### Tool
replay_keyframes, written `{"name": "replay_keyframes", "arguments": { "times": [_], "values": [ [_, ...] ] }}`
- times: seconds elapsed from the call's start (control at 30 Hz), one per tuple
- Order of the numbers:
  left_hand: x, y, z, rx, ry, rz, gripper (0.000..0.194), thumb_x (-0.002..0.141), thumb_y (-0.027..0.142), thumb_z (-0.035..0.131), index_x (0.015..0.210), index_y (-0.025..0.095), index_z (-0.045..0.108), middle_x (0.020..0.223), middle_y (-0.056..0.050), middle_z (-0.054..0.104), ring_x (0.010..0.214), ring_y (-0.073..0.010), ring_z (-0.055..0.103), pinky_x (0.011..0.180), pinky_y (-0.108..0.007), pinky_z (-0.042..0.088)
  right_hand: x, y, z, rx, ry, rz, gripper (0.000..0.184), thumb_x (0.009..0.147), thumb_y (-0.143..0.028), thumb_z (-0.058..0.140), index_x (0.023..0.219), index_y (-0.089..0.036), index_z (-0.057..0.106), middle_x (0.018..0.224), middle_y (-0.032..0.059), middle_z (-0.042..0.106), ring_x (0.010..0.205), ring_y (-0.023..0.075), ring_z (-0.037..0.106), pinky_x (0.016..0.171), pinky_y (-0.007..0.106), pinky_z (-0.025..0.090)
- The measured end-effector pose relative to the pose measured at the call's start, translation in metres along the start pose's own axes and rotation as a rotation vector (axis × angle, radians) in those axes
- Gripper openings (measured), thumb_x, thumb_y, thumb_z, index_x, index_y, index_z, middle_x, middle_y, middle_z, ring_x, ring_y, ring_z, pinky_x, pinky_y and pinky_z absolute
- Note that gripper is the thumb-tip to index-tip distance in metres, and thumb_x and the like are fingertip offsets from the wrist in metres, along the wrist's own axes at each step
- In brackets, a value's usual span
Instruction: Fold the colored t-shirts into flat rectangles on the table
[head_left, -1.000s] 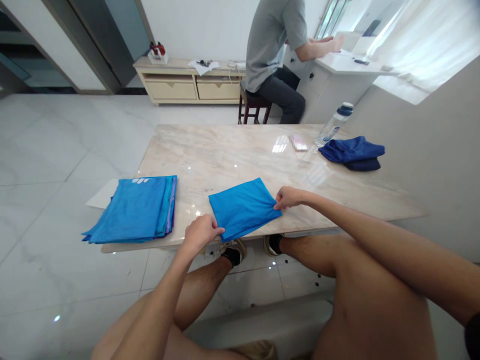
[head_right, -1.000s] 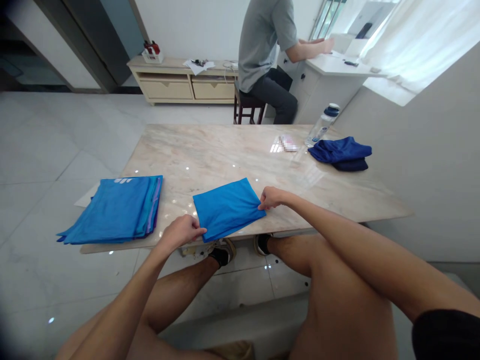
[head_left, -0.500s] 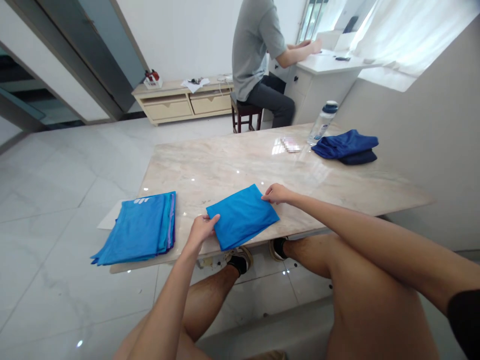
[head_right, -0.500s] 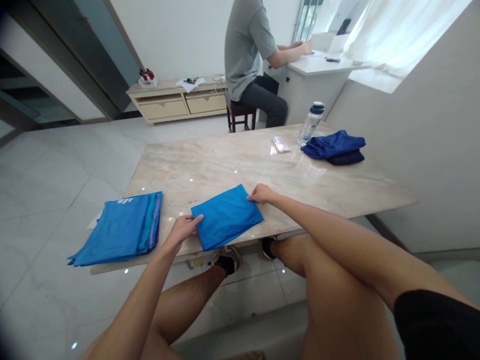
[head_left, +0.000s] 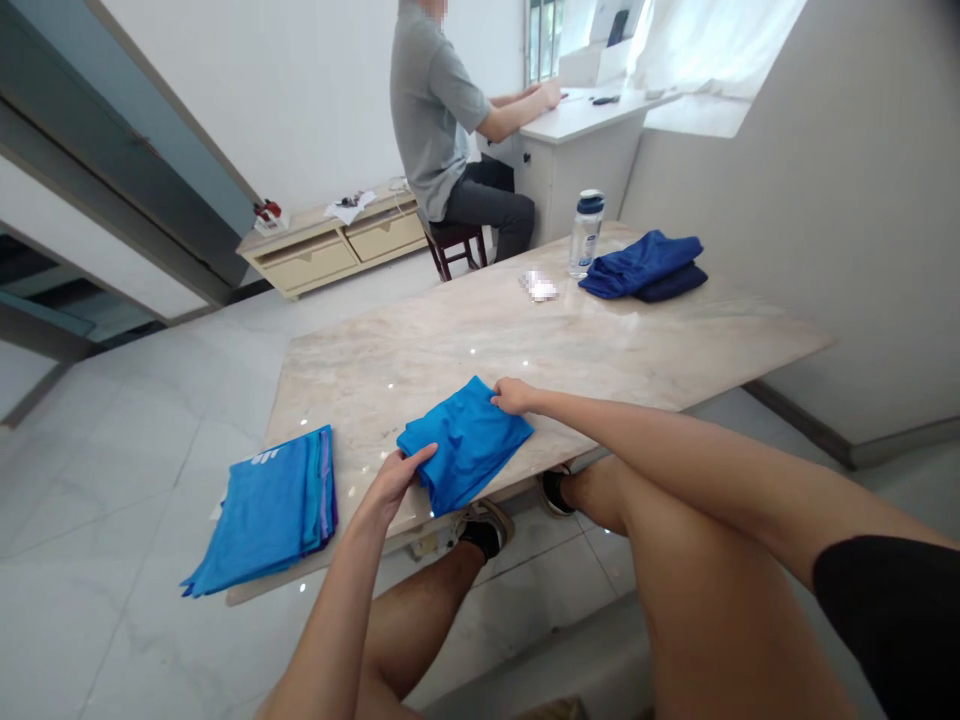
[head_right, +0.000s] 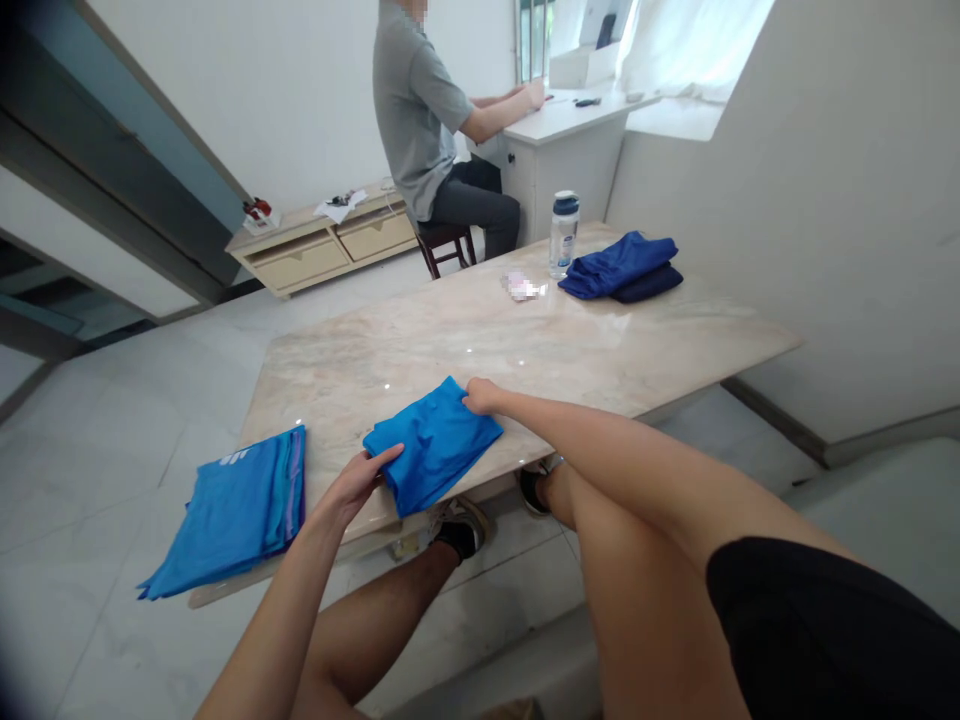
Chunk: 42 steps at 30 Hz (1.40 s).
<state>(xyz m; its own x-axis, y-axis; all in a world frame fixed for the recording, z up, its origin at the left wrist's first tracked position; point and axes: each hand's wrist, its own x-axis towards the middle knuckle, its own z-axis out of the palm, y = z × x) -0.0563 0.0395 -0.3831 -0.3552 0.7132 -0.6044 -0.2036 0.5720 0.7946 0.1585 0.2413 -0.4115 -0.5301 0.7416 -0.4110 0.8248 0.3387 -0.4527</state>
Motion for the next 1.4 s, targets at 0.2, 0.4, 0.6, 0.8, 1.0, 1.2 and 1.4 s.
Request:
{"name": "replay_keyframes", "arguments": {
  "times": [0.2, 0.4, 0.6, 0.8, 1.0, 1.2, 1.4],
  "values": [
    [-0.044, 0.015, 0.013, 0.040, 0.049, 0.042, 0.052, 0.069, 0.033, 0.102, 0.111, 0.016, 0.076, 0.109, -0.014, 0.084, 0.085, -0.0256, 0.078, 0.066, -0.033, 0.063, -0.022, -0.007, -0.018, -0.029, 0.049, -0.060, 0.030, 0.105, -0.033, 0.069, 0.120, -0.012, 0.083, 0.130, 0.0205, 0.081, 0.125, 0.0336, 0.075, 0.098, 0.030, 0.056],
    [-0.128, 0.057, -0.041, -0.018, 0.324, 0.198, 0.048, 0.070, 0.036, 0.100, 0.105, 0.017, 0.072, 0.086, -0.005, 0.079, 0.061, -0.0145, 0.067, 0.051, -0.023, 0.052, -0.059, -0.030, -0.034, -0.084, 0.115, -0.148, 0.031, 0.108, -0.026, 0.060, 0.126, -0.013, 0.081, 0.135, 0.0209, 0.079, 0.126, 0.0320, 0.074, 0.098, 0.032, 0.055],
    [-0.216, 0.070, -0.132, -0.087, 0.598, 0.308, 0.050, 0.070, 0.035, 0.098, 0.106, 0.014, 0.071, 0.076, -0.002, 0.074, 0.055, -0.0136, 0.063, 0.051, -0.025, 0.052, -0.067, -0.050, -0.032, -0.166, 0.119, -0.268, 0.029, 0.105, -0.020, 0.058, 0.118, -0.011, 0.083, 0.123, 0.0222, 0.082, 0.116, 0.0329, 0.077, 0.091, 0.034, 0.054],
    [-0.217, 0.077, -0.181, -0.281, 0.788, 0.414, 0.034, 0.076, 0.020, 0.090, 0.101, 0.014, 0.068, 0.080, -0.004, 0.076, 0.062, -0.0150, 0.070, 0.057, -0.025, 0.057, -0.047, -0.035, -0.017, -0.193, 0.103, -0.311, 0.027, 0.103, -0.024, 0.058, 0.110, -0.015, 0.083, 0.113, 0.0169, 0.084, 0.108, 0.0306, 0.078, 0.086, 0.032, 0.053],
    [-0.174, 0.109, -0.212, -0.476, 0.752, 0.592, 0.024, 0.082, 0.016, 0.085, 0.098, 0.015, 0.066, 0.080, -0.002, 0.075, 0.063, -0.0134, 0.069, 0.058, -0.024, 0.059, -0.028, -0.010, -0.013, -0.161, 0.111, -0.322, 0.026, 0.102, -0.026, 0.058, 0.102, -0.017, 0.082, 0.110, 0.0160, 0.084, 0.104, 0.0315, 0.078, 0.085, 0.035, 0.053],
    [-0.124, 0.053, -0.215, -0.524, 0.742, 0.472, 0.021, 0.089, 0.018, 0.081, 0.104, 0.017, 0.066, 0.091, -0.003, 0.077, 0.070, -0.0126, 0.071, 0.069, -0.026, 0.062, -0.016, -0.005, -0.011, -0.201, 0.089, -0.312, 0.030, 0.105, -0.028, 0.053, 0.103, -0.017, 0.081, 0.110, 0.0156, 0.084, 0.105, 0.0321, 0.078, 0.088, 0.036, 0.054],
    [-0.128, -0.053, -0.219, -0.216, 0.871, 0.157, 0.025, 0.090, 0.025, 0.082, 0.092, 0.020, 0.058, 0.080, -0.004, 0.071, 0.067, -0.0209, 0.075, 0.070, -0.037, 0.065, -0.017, -0.020, 0.001, -0.261, -0.001, -0.356, 0.031, 0.105, -0.032, 0.053, 0.101, -0.018, 0.081, 0.109, 0.0140, 0.083, 0.102, 0.0307, 0.078, 0.085, 0.036, 0.052]
  ]
}}
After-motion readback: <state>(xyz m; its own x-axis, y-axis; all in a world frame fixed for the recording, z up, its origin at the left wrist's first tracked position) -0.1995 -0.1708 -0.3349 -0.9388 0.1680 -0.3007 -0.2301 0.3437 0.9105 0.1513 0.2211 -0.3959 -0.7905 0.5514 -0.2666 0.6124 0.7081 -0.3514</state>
